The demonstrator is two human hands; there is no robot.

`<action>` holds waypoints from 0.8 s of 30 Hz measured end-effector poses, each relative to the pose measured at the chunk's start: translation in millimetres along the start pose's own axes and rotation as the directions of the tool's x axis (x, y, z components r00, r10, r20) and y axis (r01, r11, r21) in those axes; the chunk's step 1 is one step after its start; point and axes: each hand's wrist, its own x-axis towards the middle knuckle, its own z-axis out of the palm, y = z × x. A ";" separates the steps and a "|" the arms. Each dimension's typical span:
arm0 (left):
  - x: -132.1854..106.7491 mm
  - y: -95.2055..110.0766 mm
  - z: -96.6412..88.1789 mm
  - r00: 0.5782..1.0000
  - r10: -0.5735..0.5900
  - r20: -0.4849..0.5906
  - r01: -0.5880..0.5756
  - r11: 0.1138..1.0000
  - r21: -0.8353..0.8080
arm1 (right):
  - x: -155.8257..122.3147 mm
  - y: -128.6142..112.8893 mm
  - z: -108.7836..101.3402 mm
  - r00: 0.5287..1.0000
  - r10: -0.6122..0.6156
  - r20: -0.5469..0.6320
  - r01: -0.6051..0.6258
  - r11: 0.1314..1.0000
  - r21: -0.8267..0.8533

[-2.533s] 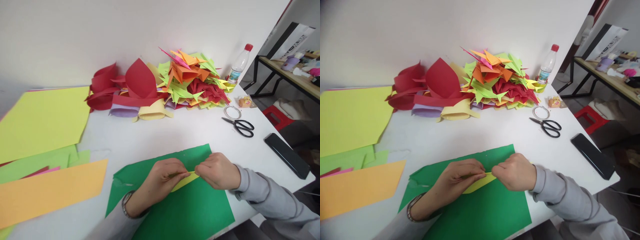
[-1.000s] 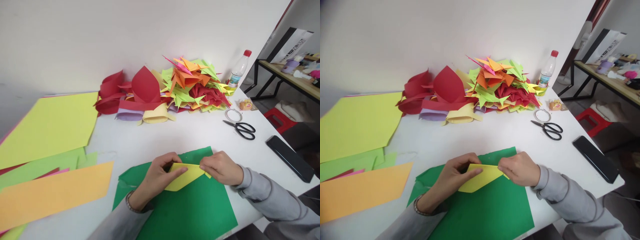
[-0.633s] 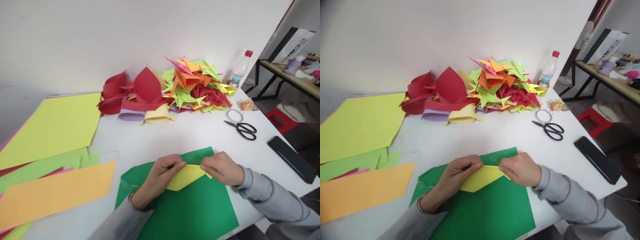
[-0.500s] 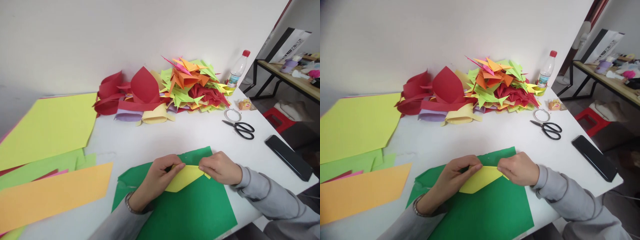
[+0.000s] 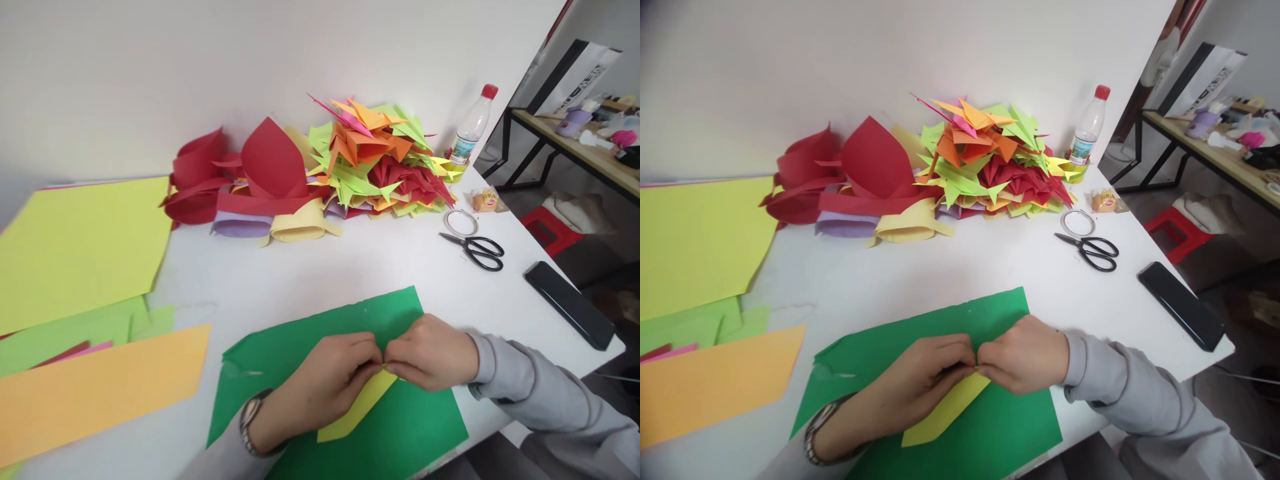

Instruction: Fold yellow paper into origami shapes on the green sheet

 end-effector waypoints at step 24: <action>-3.2 -0.2 1.0 0.970 0.205 -0.134 -0.125 0.885 0.449 | -1.3 3.1 -6.8 0.996 0.067 -0.053 -0.073 0.990 -0.123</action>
